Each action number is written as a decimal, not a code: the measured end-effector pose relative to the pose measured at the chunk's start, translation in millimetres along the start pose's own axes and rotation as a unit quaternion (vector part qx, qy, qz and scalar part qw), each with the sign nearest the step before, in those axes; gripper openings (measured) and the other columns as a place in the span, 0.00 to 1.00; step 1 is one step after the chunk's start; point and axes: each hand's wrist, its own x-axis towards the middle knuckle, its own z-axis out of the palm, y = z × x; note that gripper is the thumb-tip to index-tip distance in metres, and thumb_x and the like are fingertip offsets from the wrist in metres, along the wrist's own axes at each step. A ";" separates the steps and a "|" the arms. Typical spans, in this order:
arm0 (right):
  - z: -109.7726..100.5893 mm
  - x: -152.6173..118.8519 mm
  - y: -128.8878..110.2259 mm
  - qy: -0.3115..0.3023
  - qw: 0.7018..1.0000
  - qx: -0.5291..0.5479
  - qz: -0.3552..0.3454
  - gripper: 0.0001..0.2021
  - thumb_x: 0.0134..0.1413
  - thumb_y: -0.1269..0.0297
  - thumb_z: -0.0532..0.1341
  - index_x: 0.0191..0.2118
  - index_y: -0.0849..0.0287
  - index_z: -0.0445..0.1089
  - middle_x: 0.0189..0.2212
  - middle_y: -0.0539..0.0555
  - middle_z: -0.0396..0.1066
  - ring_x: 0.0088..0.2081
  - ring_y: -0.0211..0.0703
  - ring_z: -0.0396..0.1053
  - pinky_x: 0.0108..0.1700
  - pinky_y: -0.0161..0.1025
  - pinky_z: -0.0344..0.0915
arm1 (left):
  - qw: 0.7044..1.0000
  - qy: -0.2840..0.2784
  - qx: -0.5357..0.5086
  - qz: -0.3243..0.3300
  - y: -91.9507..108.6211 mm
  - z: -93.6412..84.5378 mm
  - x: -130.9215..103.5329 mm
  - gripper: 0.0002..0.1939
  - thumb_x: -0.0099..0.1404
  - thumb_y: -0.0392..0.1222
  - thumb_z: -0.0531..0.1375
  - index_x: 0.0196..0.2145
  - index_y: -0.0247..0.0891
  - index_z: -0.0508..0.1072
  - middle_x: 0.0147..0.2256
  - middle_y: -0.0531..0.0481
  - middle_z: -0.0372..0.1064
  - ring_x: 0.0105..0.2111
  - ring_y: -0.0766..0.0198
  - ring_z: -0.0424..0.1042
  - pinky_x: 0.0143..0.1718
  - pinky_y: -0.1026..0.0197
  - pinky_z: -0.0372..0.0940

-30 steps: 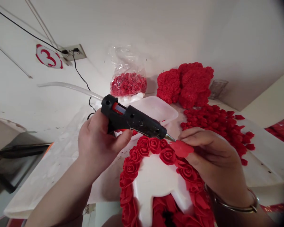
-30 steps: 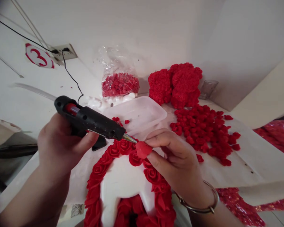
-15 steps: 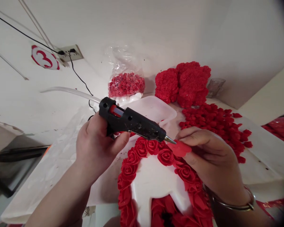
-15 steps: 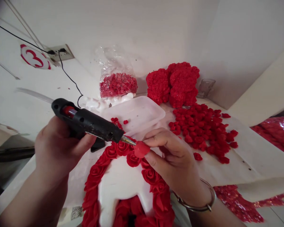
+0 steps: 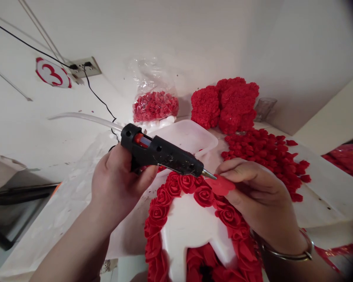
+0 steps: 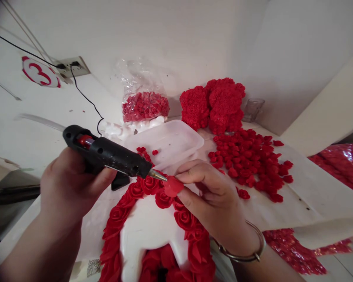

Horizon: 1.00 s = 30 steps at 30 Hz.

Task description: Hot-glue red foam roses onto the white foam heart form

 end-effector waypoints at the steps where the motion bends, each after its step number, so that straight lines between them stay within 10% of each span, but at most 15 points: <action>1: 0.1 0.0 0.1 -0.001 1.000 0.002 0.001 0.14 0.52 0.79 0.65 0.36 0.49 0.73 0.33 0.47 0.77 0.36 0.38 0.78 0.37 0.34 0.77 | 1.000 -0.001 0.001 0.002 -0.6 -0.1 0.1 0.13 0.54 0.44 0.60 0.28 0.44 0.56 0.18 0.60 0.54 0.18 0.68 0.53 0.19 0.63 0.46; 30: -1.8 -3.7 -2.5 0.029 0.986 0.154 0.064 0.14 0.54 0.81 0.64 0.38 0.50 0.73 0.38 0.47 0.77 0.39 0.35 0.77 0.42 0.31 0.76 | 0.998 0.021 0.054 -0.031 -8.0 -7.0 -0.8 0.12 0.53 0.48 0.60 0.29 0.43 0.61 0.19 0.58 0.57 0.18 0.68 0.60 0.18 0.64 0.53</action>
